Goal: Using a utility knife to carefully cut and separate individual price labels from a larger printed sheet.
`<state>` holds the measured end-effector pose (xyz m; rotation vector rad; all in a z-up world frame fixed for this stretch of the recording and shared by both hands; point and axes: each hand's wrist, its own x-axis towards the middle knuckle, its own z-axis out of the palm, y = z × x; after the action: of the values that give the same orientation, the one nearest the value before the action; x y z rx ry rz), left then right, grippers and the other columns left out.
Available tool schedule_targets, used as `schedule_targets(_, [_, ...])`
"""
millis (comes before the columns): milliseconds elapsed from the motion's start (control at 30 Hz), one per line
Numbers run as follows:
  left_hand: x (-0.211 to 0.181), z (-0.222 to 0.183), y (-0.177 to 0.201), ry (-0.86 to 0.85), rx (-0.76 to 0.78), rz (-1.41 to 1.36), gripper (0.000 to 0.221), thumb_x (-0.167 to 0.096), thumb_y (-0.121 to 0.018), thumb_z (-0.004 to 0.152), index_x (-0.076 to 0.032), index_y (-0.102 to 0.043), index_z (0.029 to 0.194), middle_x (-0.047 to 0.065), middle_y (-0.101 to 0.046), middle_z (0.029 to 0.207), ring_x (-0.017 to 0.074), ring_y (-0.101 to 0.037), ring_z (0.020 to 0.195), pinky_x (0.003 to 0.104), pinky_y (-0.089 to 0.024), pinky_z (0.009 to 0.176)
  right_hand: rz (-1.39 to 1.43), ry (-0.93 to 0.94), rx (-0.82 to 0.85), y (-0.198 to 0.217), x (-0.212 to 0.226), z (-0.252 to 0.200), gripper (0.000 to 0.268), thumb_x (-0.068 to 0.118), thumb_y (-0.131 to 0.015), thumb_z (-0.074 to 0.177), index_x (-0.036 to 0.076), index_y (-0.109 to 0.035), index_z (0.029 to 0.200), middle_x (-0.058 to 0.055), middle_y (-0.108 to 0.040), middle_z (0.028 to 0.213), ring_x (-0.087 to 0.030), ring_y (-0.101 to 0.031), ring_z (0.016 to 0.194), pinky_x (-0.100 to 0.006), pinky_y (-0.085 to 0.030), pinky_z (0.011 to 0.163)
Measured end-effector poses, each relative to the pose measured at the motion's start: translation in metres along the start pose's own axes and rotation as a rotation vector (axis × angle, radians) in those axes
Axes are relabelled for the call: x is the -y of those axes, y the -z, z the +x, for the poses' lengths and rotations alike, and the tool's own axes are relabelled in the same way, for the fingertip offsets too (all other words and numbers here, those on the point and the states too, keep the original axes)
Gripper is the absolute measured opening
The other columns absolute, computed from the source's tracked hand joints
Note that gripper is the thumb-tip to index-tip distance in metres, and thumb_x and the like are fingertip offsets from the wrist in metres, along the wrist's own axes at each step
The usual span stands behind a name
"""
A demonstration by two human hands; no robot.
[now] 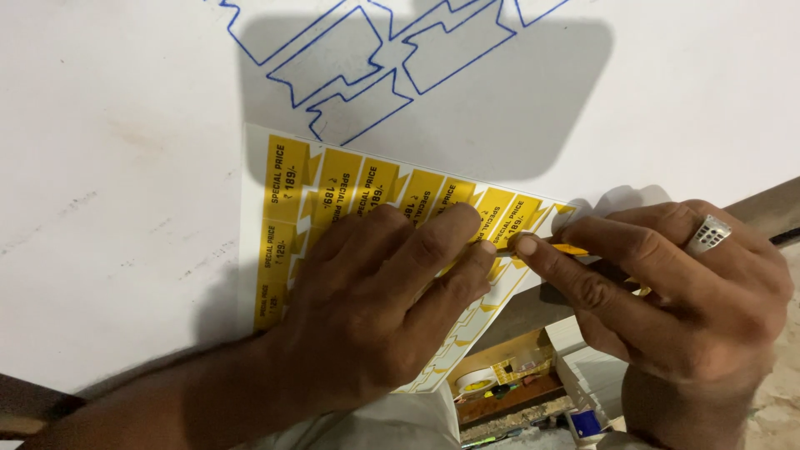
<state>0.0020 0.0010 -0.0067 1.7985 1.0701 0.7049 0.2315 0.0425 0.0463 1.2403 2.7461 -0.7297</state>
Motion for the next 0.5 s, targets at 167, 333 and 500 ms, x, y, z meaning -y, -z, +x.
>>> schedule_targets(167, [-0.0002,0.0019,-0.0006,-0.005,-0.019,0.028,0.024,-0.011,-0.078,0.088,0.003,-0.073,0.107,0.009,-0.062,0.113,0.0194,-0.056,0.079,0.036,-0.048,0.064,-0.001,0.007,0.0,0.0004,-0.0025,0.0003,0.015,0.009,-0.085,0.08,0.018,-0.084,0.092,-0.002,-0.071,0.081,-0.012,-0.064,0.069,-0.03,-0.052,0.06])
schedule_targets(333, [-0.0006,0.0015,-0.0013,0.0,-0.011,-0.006,0.024,-0.01,-0.077,0.089,0.004,-0.073,0.108,0.01,-0.061,0.114,0.0201,-0.057,0.08,0.037,-0.048,0.065,0.018,0.047,0.006,0.0006,-0.0057,0.004,0.015,0.008,-0.083,0.08,0.018,-0.084,0.091,-0.001,-0.071,0.08,-0.012,-0.063,0.068,-0.029,-0.052,0.059])
schedule_targets(500, [0.0002,0.0012,-0.0012,0.006,-0.01,-0.003,0.022,-0.01,-0.078,0.089,0.003,-0.073,0.107,0.01,-0.062,0.114,0.0199,-0.057,0.079,0.037,-0.048,0.064,0.059,0.008,0.029,0.0023,-0.0038,0.0083,0.013,0.009,-0.082,0.081,0.016,-0.083,0.091,-0.002,-0.071,0.079,-0.012,-0.065,0.07,-0.031,-0.054,0.062])
